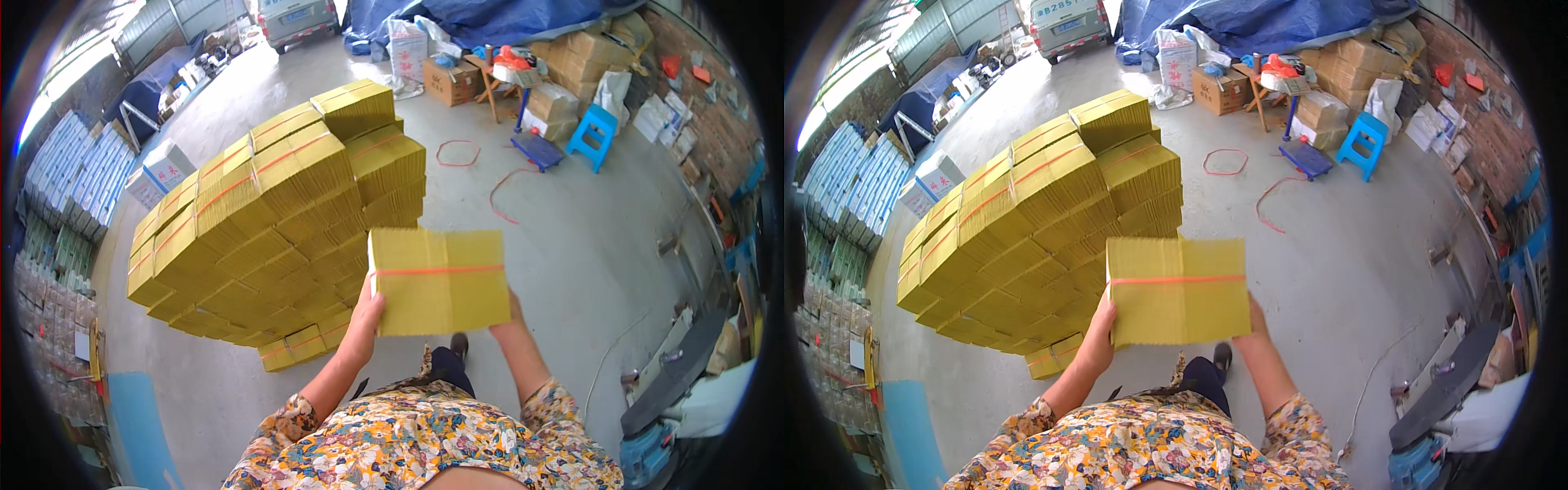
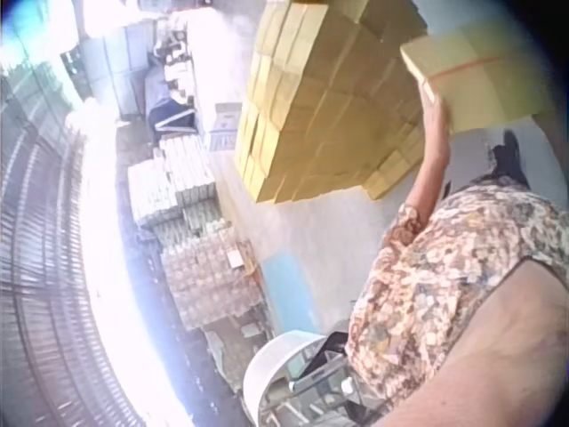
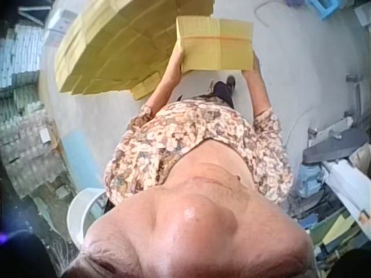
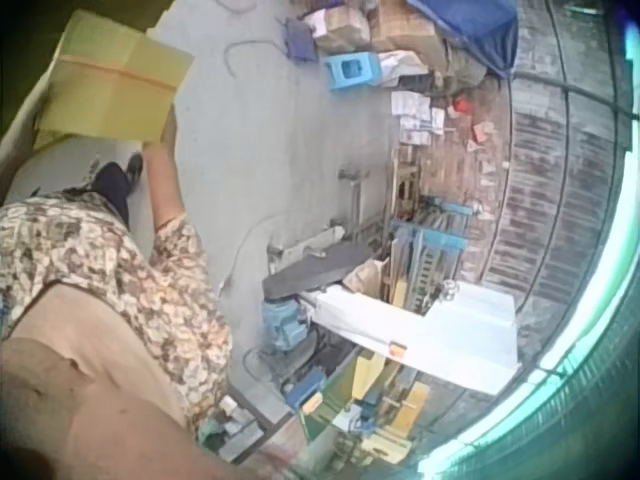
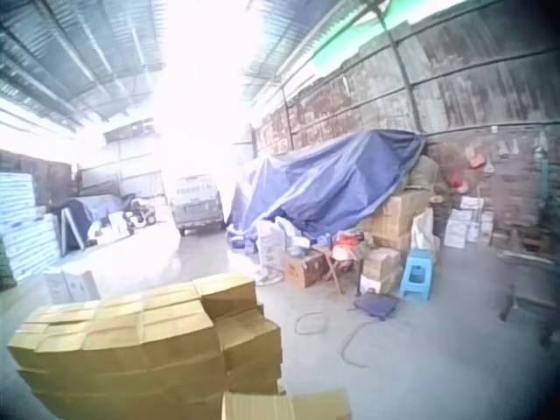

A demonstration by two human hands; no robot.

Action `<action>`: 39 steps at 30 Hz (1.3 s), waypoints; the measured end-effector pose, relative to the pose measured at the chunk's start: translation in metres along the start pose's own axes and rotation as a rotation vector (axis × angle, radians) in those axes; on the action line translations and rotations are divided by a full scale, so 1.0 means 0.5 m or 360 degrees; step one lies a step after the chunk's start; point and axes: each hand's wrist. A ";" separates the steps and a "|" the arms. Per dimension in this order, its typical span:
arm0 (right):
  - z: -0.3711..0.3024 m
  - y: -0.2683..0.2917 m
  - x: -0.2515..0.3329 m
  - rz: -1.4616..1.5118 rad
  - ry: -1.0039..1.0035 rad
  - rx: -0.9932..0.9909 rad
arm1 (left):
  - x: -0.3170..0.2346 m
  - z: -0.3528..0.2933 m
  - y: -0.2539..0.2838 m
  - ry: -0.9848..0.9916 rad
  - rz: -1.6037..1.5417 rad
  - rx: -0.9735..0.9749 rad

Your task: Stack and band paper products using a strapping machine.

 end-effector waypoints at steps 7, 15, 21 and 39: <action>0.465 -0.146 0.218 0.0162 -0.0257 0.0105 | -0.058 0.437 -0.034 -0.0017 0.0037 -0.0143; 0.831 -0.393 0.279 0.0049 -0.0351 0.0698 | -0.108 0.711 0.045 0.0056 0.0429 -0.0824; 0.897 -0.461 0.244 -0.0240 -0.0546 0.0837 | -0.128 0.784 0.055 0.0145 0.1222 -0.1164; 0.943 -0.466 0.207 -0.0562 -0.0186 0.1038 | -0.090 0.816 -0.001 -0.0462 0.2403 -0.1246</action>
Point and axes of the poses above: each hand's wrist, its own z-axis towards the middle knuckle, its own y-axis out of the back of the hand, x = y × z, and after that the axes turned 10 degrees about -x, right-handed
